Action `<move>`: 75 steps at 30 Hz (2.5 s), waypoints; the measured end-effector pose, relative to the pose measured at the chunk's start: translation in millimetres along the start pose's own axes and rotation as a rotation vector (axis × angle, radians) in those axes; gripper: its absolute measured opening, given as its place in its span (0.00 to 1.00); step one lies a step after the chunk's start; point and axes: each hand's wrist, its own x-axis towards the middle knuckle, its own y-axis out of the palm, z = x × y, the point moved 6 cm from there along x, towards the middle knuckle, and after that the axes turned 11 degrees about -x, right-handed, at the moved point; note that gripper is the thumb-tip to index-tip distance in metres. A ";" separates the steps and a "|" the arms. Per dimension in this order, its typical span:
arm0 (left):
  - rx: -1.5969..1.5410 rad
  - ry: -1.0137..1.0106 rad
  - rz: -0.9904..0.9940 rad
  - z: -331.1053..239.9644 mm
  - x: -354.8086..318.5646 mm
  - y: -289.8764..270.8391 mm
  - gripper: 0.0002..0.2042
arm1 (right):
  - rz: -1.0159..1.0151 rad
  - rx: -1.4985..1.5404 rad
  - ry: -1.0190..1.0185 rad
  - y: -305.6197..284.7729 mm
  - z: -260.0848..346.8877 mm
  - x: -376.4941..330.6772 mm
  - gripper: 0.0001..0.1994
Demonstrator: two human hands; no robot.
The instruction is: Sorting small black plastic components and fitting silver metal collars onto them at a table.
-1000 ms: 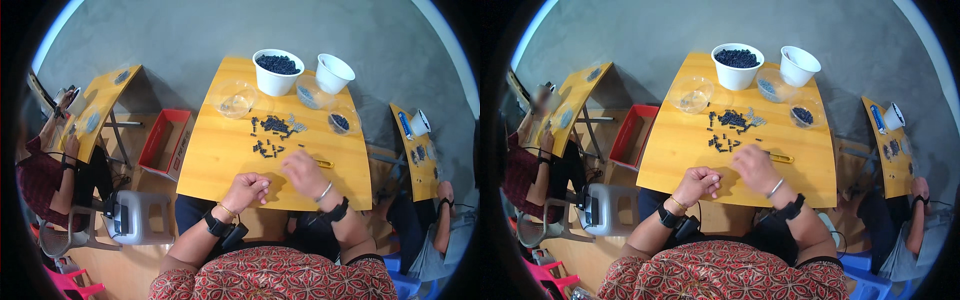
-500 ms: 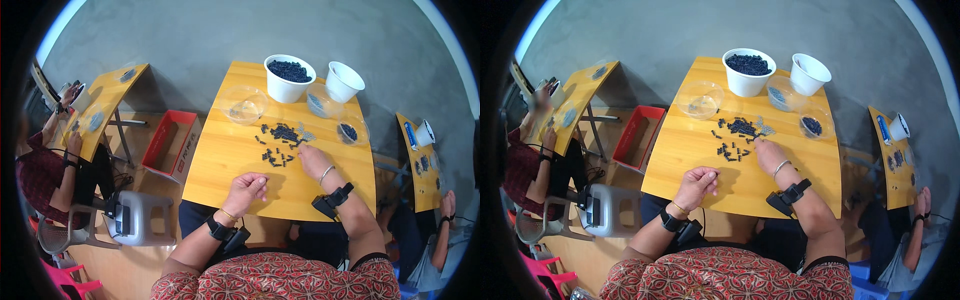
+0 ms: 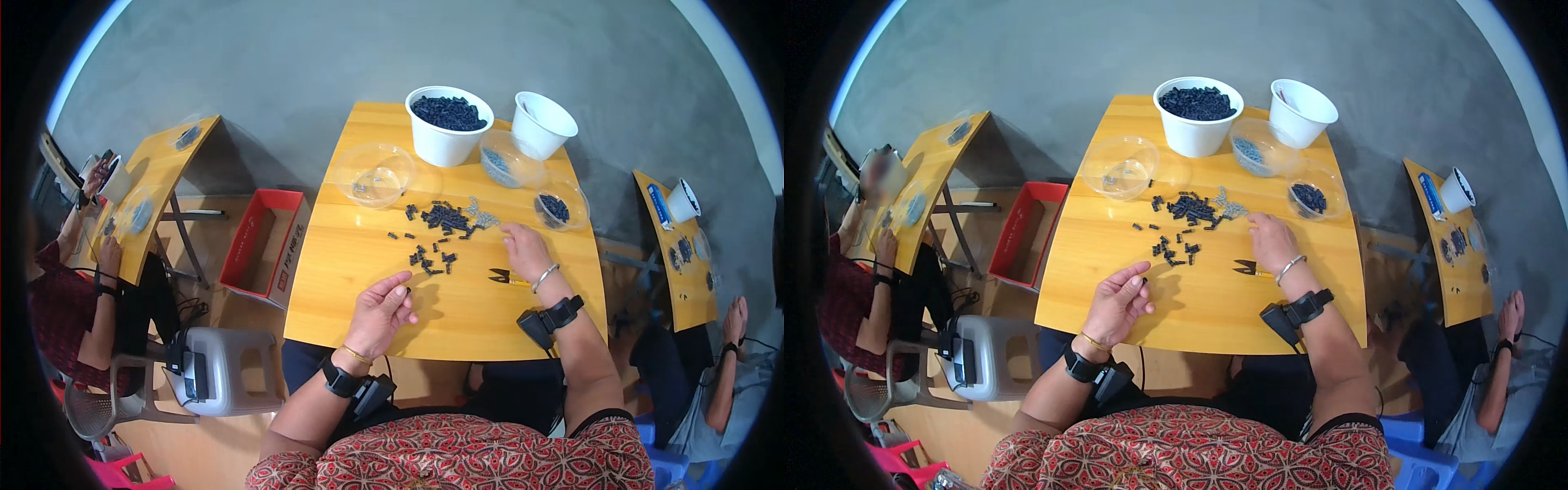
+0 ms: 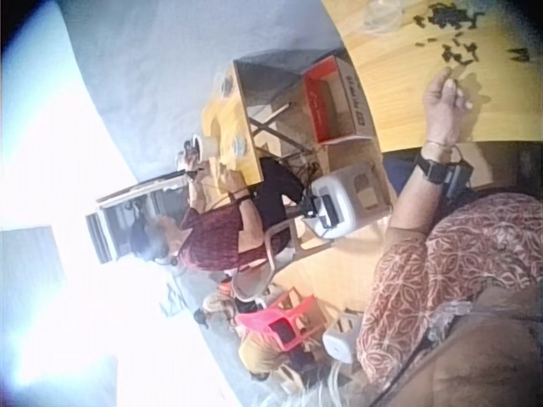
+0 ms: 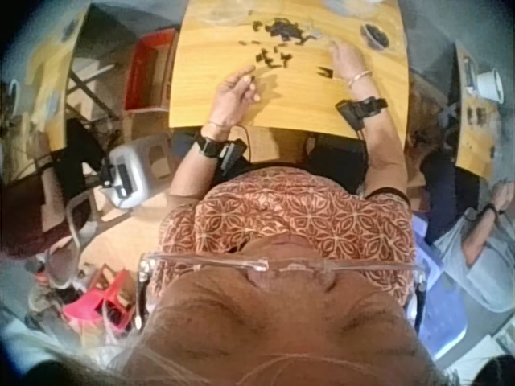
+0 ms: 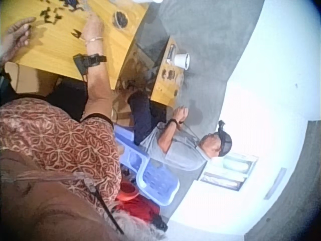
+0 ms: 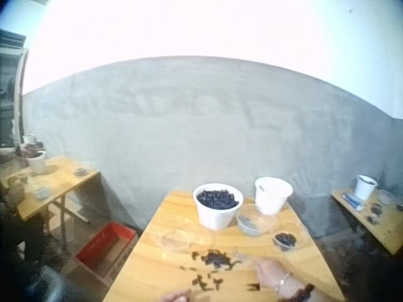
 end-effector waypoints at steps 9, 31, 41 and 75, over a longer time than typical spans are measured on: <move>-0.008 0.034 -0.069 -0.2 4.6 2.3 0.17 | 0.134 -0.097 -0.098 8.4 32.7 2.0 0.12; -0.019 -0.018 -0.042 -1.4 5.2 2.3 0.16 | 0.058 -0.003 -0.281 8.0 57.5 -1.1 0.08; -0.034 -0.018 -0.011 -0.9 6.0 1.8 0.15 | 0.065 0.106 -0.251 16.1 54.6 17.5 0.03; 0.000 0.020 0.242 5.6 -42.8 60.4 0.08 | 0.273 1.445 -0.081 -58.4 110.6 -51.8 0.04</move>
